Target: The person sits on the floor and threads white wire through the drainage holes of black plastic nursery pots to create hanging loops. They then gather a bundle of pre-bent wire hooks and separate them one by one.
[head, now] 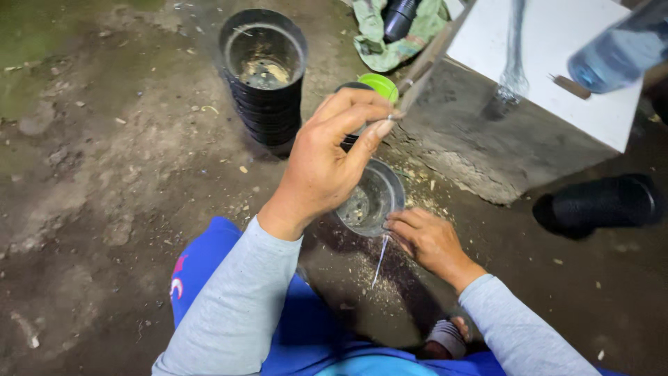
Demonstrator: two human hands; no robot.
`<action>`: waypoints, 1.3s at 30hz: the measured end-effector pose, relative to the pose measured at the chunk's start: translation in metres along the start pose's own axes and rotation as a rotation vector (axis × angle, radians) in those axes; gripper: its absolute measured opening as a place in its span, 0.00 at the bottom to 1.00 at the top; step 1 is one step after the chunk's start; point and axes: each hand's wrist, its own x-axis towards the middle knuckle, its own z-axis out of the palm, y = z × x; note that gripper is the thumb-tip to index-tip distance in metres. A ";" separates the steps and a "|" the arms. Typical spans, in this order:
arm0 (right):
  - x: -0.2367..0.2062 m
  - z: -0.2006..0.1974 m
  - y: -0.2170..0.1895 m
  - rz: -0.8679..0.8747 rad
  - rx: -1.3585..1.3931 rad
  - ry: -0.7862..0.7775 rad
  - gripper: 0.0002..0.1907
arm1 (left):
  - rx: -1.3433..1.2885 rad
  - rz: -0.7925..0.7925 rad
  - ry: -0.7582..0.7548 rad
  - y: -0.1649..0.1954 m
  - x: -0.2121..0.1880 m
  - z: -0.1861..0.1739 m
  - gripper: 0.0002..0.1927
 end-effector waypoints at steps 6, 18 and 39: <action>0.079 0.004 0.002 -0.001 0.019 0.149 0.08 | 0.143 0.040 0.259 -0.049 0.005 -0.066 0.14; 0.293 0.016 0.017 -0.226 0.031 0.417 0.04 | -0.106 -0.558 0.699 -0.178 0.007 -0.138 0.22; 0.160 0.126 0.099 0.525 0.299 0.038 0.08 | 0.183 -0.441 0.329 -0.244 -0.014 -0.110 0.23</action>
